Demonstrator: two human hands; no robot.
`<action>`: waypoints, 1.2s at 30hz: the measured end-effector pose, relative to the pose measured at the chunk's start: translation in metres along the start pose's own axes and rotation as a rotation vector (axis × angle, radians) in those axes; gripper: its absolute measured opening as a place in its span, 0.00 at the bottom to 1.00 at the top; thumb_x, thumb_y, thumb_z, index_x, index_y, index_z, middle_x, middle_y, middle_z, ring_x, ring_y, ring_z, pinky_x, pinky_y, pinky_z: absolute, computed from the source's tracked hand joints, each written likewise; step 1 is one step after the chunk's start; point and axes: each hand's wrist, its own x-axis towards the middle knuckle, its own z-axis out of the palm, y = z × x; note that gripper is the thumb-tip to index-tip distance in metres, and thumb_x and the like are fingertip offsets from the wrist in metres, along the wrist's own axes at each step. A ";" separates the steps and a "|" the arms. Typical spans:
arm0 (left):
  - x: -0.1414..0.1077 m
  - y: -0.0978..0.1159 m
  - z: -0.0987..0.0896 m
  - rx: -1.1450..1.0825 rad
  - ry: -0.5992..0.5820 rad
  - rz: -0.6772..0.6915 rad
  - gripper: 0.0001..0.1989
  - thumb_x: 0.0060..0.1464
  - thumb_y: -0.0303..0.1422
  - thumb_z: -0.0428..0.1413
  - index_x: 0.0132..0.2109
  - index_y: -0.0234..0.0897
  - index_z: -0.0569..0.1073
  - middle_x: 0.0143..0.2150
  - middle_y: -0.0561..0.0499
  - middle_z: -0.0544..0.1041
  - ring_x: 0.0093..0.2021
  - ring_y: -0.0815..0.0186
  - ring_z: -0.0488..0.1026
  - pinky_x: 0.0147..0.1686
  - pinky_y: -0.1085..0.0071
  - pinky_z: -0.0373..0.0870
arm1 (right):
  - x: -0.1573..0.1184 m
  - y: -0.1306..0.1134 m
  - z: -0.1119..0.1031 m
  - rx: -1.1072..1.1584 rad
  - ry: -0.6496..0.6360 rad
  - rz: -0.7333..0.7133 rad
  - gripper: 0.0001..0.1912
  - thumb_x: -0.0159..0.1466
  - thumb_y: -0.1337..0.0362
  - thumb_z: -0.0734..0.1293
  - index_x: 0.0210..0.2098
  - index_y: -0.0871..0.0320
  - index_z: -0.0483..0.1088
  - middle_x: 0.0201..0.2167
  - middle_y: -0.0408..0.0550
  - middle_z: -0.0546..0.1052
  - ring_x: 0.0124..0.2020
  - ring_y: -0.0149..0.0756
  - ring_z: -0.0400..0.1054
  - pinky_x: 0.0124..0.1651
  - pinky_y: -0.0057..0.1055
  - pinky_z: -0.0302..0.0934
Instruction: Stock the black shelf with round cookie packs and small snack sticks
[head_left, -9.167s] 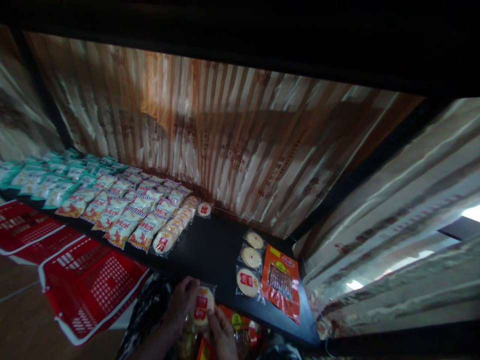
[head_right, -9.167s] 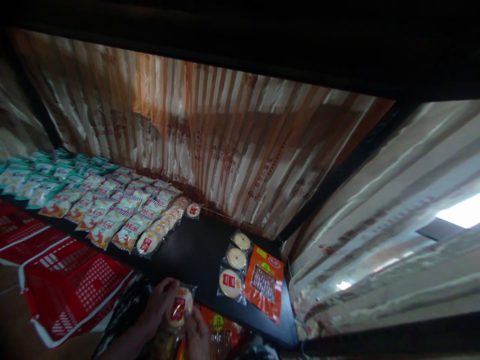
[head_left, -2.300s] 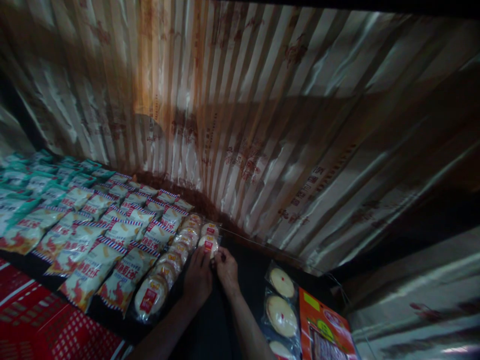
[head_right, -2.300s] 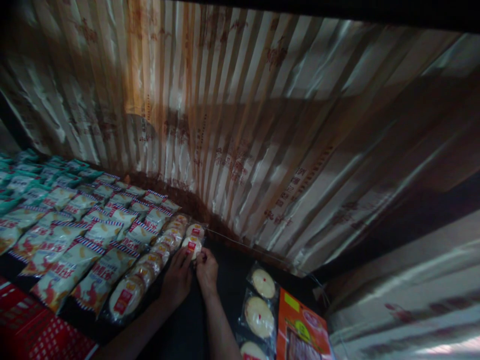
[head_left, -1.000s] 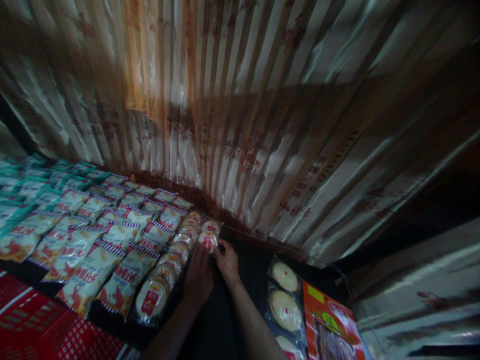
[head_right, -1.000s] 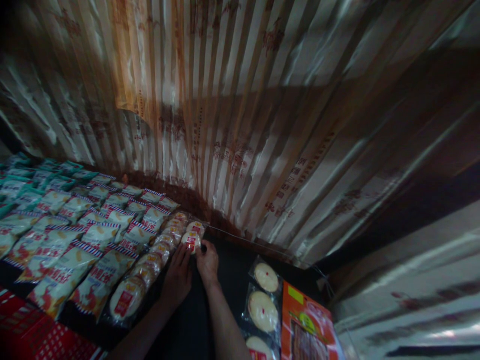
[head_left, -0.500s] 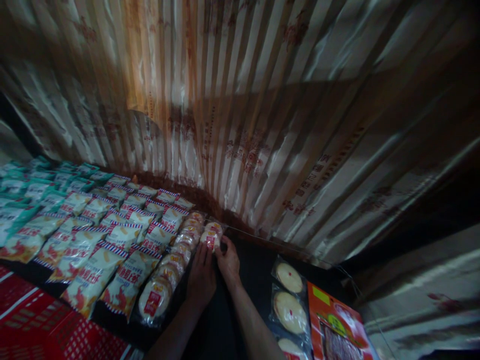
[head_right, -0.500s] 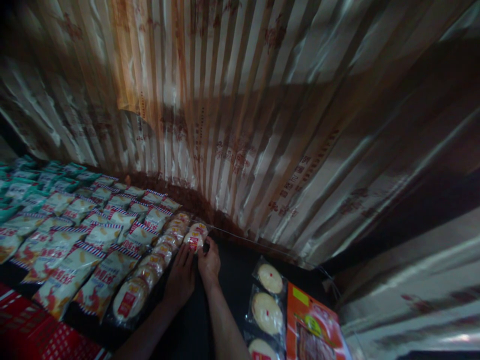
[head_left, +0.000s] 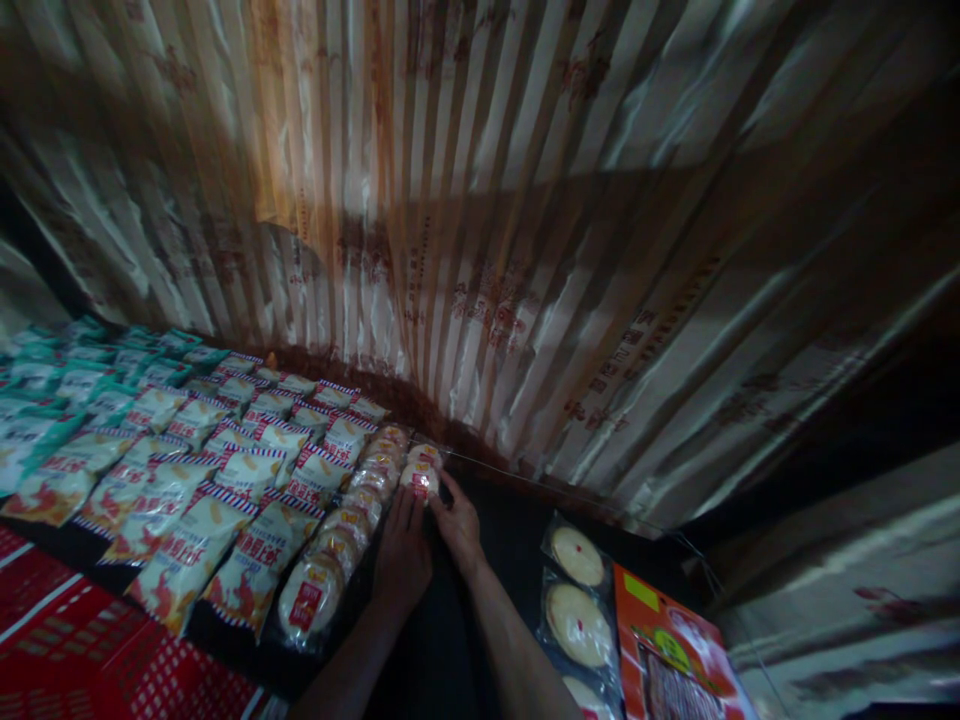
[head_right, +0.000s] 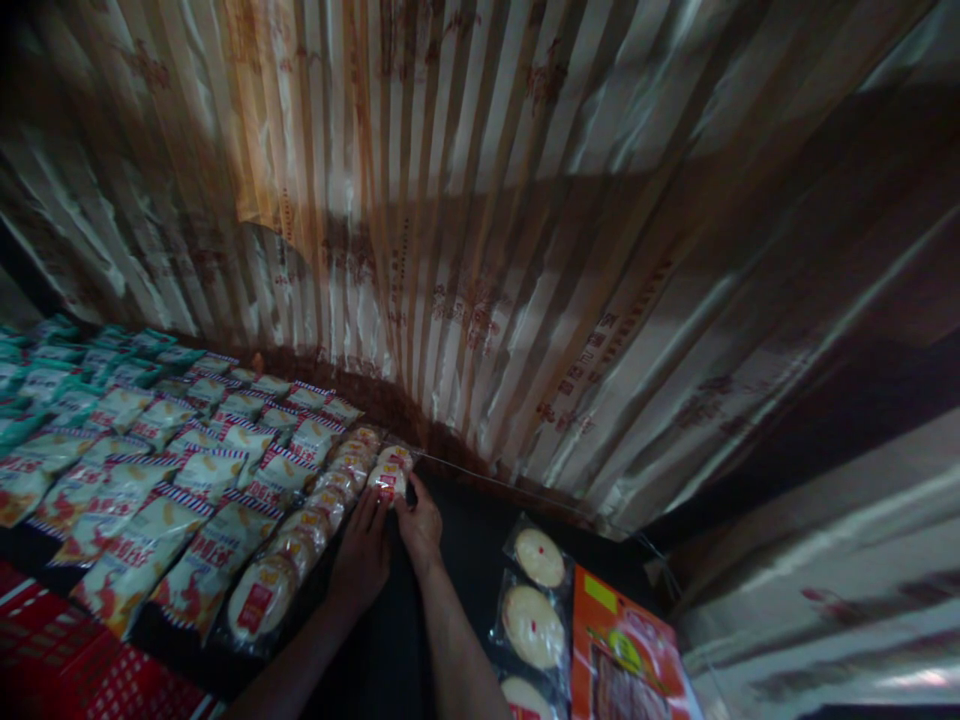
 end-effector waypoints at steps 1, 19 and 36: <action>0.000 0.000 0.000 0.001 0.008 0.005 0.25 0.53 0.21 0.43 0.59 0.29 0.58 0.62 0.38 0.58 0.64 0.56 0.48 0.57 0.55 0.59 | 0.000 0.000 0.000 0.019 -0.015 0.001 0.27 0.54 0.56 0.62 0.53 0.55 0.65 0.19 0.39 0.73 0.19 0.32 0.65 0.26 0.27 0.60; -0.001 -0.004 0.006 0.057 0.026 0.031 0.23 0.54 0.23 0.43 0.57 0.28 0.59 0.60 0.36 0.60 0.63 0.54 0.52 0.55 0.54 0.62 | -0.005 -0.003 0.001 -0.148 -0.008 -0.044 0.27 0.55 0.62 0.60 0.55 0.55 0.62 0.43 0.46 0.75 0.35 0.33 0.71 0.43 0.28 0.62; 0.004 0.006 -0.008 0.086 -0.111 -0.051 0.26 0.50 0.21 0.44 0.58 0.28 0.59 0.63 0.38 0.55 0.64 0.55 0.48 0.56 0.56 0.60 | -0.053 0.006 0.003 0.020 0.162 -0.052 0.30 0.52 0.58 0.58 0.51 0.70 0.64 0.52 0.65 0.66 0.45 0.43 0.70 0.48 0.36 0.63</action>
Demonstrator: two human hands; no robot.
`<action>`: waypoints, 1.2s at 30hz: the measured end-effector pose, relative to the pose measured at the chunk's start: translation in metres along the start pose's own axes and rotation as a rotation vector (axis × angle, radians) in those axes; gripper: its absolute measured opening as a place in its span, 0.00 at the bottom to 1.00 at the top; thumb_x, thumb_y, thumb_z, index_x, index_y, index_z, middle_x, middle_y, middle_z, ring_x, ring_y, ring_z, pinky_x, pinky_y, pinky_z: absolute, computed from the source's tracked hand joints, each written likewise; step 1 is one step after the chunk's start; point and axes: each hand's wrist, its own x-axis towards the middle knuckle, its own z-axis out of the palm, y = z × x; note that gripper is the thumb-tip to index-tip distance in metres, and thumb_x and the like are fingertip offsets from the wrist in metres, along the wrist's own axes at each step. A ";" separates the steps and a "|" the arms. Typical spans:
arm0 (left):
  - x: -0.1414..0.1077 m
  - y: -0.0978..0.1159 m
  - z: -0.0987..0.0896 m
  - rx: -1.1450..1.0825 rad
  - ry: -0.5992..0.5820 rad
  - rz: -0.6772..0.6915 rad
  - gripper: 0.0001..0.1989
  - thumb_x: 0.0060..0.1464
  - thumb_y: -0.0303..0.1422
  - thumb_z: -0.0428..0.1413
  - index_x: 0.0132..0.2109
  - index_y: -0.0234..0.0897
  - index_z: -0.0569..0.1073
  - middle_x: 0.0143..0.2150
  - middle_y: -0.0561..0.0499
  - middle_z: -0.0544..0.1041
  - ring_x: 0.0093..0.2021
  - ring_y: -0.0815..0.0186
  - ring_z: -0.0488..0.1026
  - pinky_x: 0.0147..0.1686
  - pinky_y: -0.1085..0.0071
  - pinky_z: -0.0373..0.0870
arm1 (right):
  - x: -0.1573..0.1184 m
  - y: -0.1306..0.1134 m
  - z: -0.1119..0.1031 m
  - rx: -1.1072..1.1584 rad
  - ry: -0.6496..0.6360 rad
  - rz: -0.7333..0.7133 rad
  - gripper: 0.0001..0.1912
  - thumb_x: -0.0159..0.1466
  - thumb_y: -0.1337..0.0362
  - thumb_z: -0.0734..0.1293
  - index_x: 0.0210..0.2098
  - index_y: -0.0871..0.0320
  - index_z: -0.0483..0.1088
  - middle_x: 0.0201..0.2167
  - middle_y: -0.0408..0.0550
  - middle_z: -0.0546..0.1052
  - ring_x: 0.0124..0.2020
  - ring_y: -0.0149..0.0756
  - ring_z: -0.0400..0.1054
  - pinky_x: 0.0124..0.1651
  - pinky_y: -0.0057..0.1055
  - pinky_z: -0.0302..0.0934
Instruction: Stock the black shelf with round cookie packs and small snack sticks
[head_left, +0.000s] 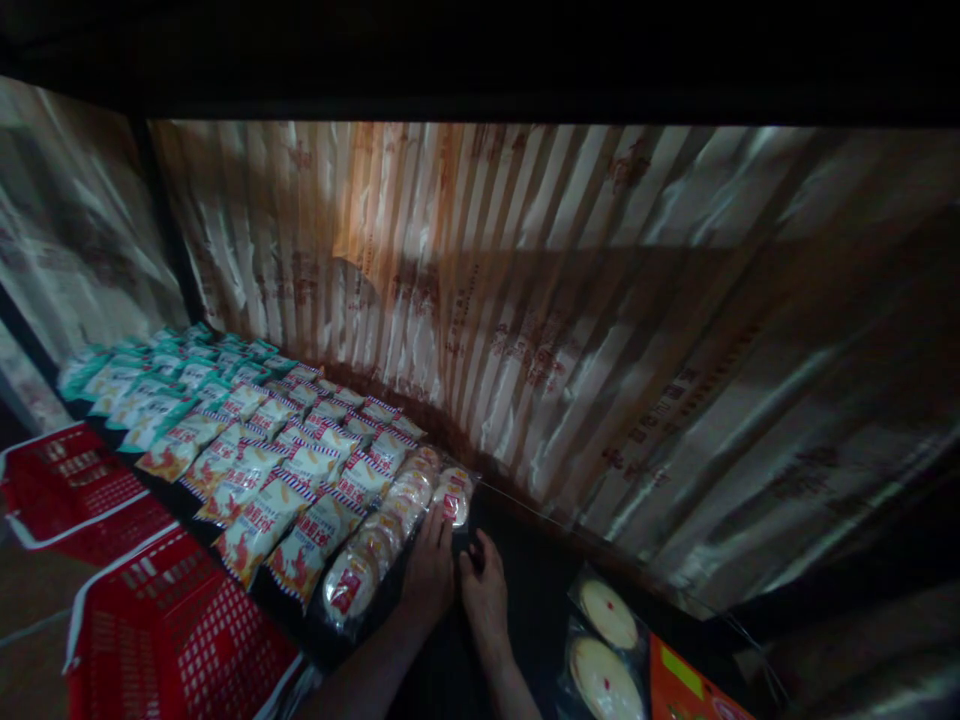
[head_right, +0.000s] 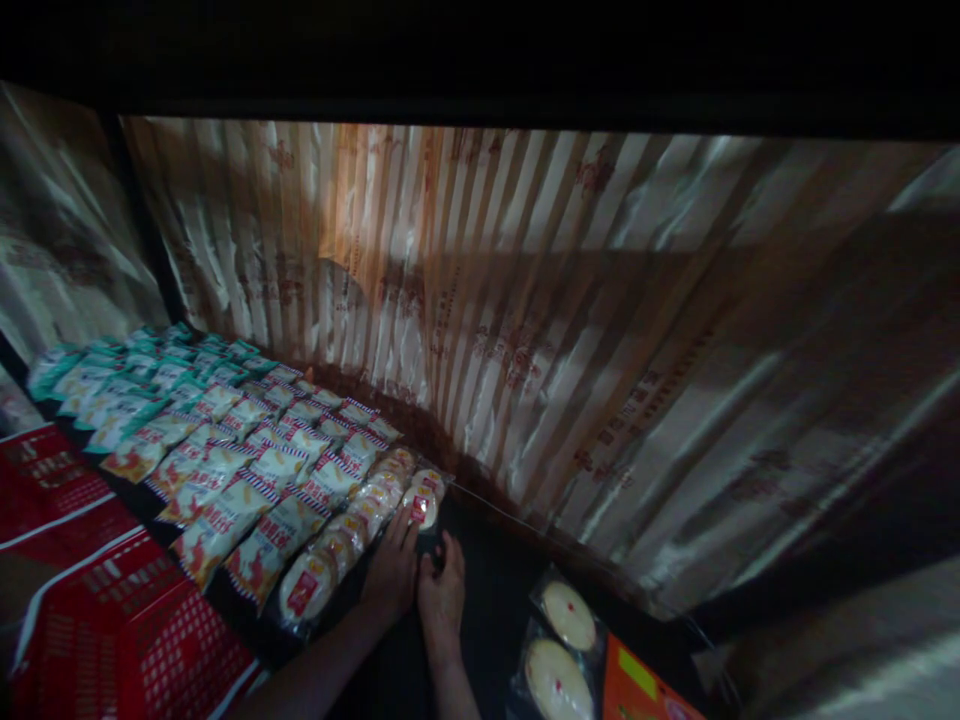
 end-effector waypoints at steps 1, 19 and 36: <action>0.000 0.001 -0.002 -0.009 -0.002 -0.003 0.27 0.48 0.20 0.44 0.57 0.28 0.60 0.63 0.39 0.55 0.64 0.56 0.48 0.56 0.56 0.60 | -0.009 0.002 -0.001 -0.010 0.014 -0.012 0.28 0.52 0.59 0.58 0.49 0.69 0.66 0.53 0.65 0.66 0.44 0.44 0.70 0.49 0.37 0.63; -0.040 0.020 -0.037 -0.040 -0.250 0.101 0.21 0.49 0.19 0.44 0.48 0.32 0.71 0.56 0.43 0.68 0.57 0.60 0.62 0.55 0.60 0.62 | -0.105 0.020 -0.019 -0.197 0.027 -0.215 0.20 0.56 0.67 0.55 0.40 0.65 0.73 0.49 0.63 0.71 0.50 0.45 0.67 0.51 0.40 0.62; -0.119 0.039 -0.051 -0.058 -0.186 0.165 0.20 0.50 0.18 0.42 0.46 0.32 0.71 0.53 0.44 0.71 0.57 0.62 0.64 0.53 0.61 0.66 | -0.175 0.019 -0.049 -0.123 0.031 -0.279 0.16 0.57 0.71 0.54 0.34 0.60 0.72 0.46 0.58 0.73 0.49 0.39 0.67 0.51 0.38 0.62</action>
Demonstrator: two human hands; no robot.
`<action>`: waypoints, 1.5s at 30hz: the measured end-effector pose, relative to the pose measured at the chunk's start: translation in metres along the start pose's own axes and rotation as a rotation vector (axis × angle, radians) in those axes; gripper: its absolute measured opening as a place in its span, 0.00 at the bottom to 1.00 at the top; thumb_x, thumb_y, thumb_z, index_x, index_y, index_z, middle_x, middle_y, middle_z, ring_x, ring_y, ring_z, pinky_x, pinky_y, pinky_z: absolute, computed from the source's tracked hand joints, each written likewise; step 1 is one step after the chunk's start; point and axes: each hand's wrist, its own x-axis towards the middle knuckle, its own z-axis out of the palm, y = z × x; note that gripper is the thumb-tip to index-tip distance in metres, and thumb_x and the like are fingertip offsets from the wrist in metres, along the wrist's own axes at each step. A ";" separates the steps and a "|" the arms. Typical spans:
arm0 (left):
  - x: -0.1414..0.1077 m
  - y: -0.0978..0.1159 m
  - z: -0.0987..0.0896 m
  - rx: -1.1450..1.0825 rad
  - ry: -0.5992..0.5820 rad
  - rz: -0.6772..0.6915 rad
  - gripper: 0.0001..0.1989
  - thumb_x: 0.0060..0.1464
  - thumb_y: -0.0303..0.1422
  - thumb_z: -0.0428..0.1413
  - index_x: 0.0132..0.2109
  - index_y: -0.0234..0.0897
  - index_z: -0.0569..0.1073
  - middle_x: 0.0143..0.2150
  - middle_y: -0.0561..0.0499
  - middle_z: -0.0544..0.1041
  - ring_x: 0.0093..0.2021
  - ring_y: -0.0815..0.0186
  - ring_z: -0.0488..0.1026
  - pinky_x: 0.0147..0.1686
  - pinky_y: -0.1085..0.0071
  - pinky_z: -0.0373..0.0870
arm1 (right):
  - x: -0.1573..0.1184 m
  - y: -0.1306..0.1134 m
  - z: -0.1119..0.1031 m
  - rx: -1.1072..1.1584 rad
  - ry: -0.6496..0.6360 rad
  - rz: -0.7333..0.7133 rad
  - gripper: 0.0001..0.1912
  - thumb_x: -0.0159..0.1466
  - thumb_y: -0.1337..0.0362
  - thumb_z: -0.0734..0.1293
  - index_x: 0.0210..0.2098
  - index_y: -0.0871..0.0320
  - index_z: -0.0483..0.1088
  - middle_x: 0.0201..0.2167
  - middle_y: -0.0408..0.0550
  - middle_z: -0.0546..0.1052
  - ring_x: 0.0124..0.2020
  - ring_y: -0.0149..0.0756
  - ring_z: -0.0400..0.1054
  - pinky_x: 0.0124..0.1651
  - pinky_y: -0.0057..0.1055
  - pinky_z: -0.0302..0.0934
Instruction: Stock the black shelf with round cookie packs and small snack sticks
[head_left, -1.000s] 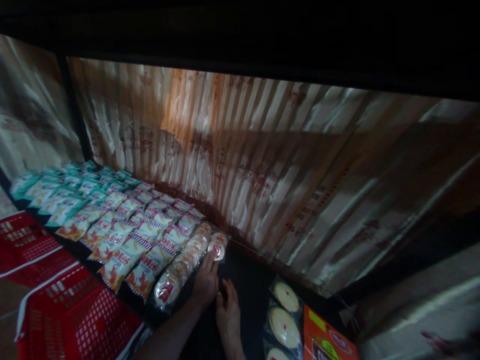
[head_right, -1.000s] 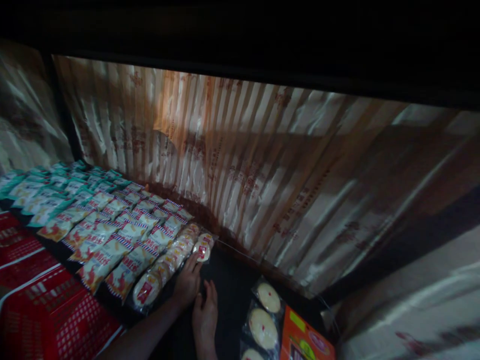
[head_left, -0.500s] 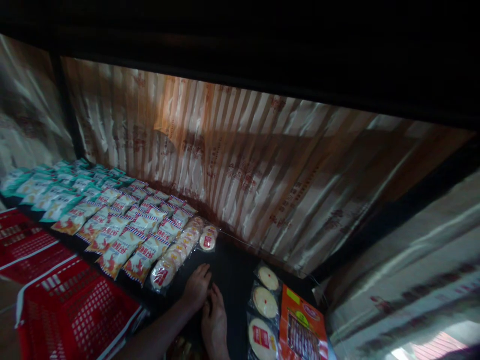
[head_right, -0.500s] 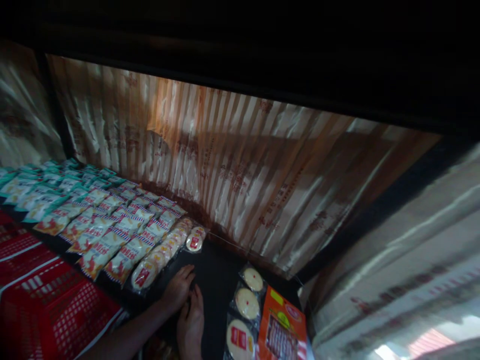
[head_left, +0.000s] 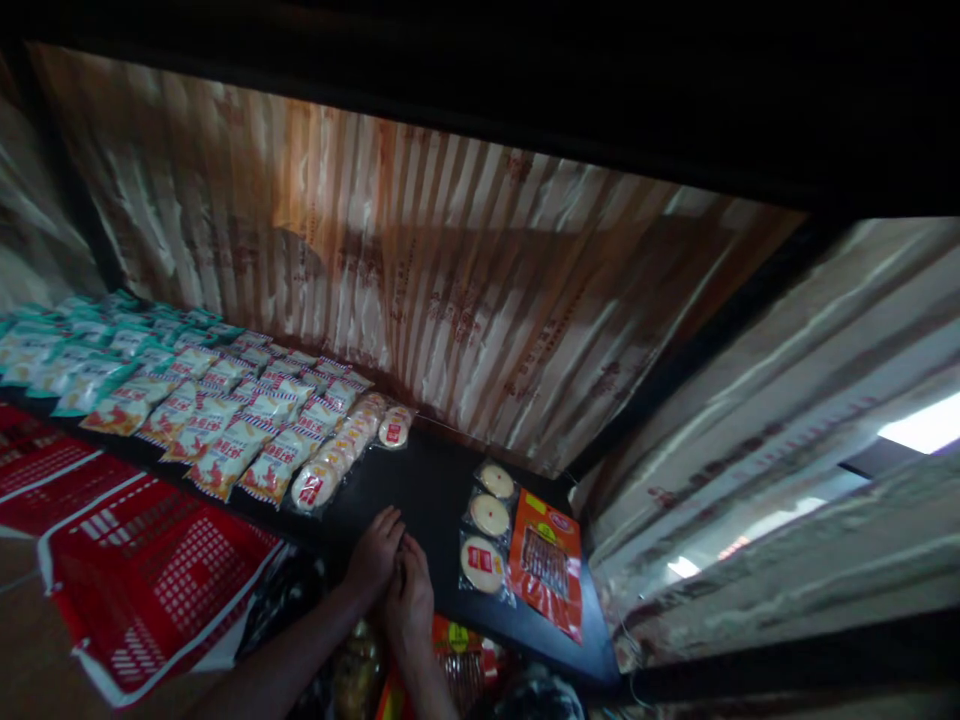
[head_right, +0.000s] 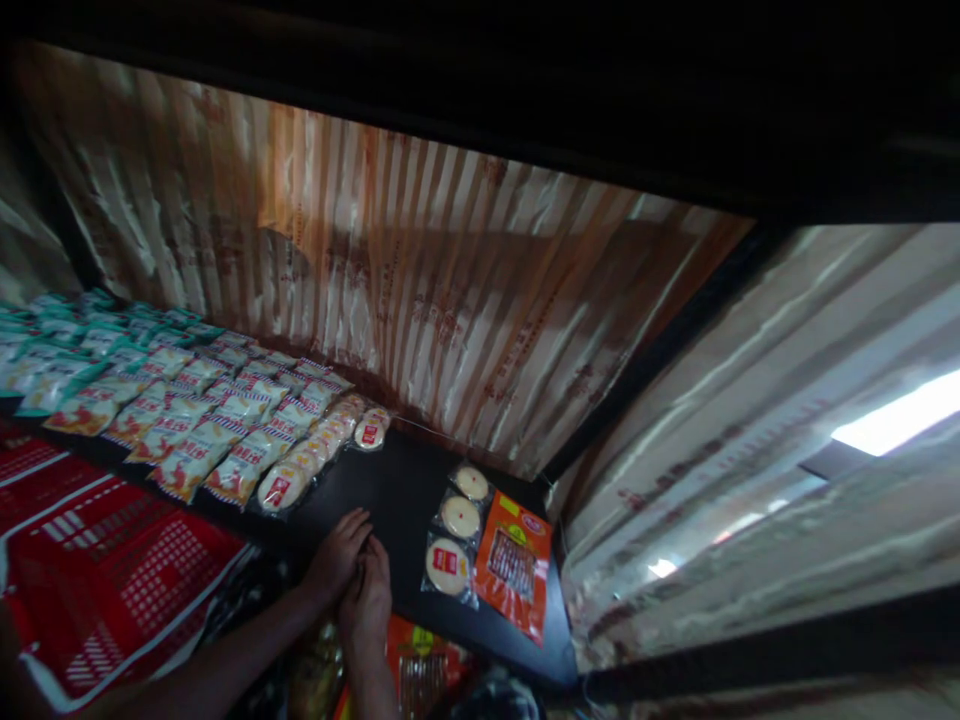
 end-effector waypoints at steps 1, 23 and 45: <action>-0.004 0.000 0.002 0.003 0.003 0.010 0.20 0.50 0.18 0.42 0.46 0.32 0.71 0.53 0.44 0.71 0.57 0.62 0.64 0.52 0.61 0.66 | -0.004 -0.001 -0.001 -0.001 -0.004 -0.006 0.16 0.57 0.71 0.54 0.34 0.60 0.72 0.46 0.58 0.73 0.49 0.39 0.67 0.52 0.38 0.62; -0.102 0.028 0.002 0.153 0.025 0.049 0.30 0.50 0.21 0.42 0.62 0.30 0.52 0.65 0.44 0.52 0.66 0.59 0.40 0.61 0.56 0.47 | -0.103 0.040 -0.011 -0.038 -0.308 -0.004 0.22 0.56 0.75 0.57 0.48 0.61 0.70 0.46 0.57 0.73 0.49 0.40 0.67 0.50 0.36 0.63; -0.148 0.015 0.041 -0.197 -0.503 -0.350 0.17 0.46 0.21 0.47 0.42 0.34 0.73 0.45 0.45 0.75 0.47 0.63 0.70 0.51 0.67 0.62 | -0.122 0.044 -0.004 0.038 -0.533 0.058 0.21 0.56 0.77 0.54 0.43 0.63 0.71 0.39 0.57 0.77 0.43 0.37 0.71 0.45 0.32 0.65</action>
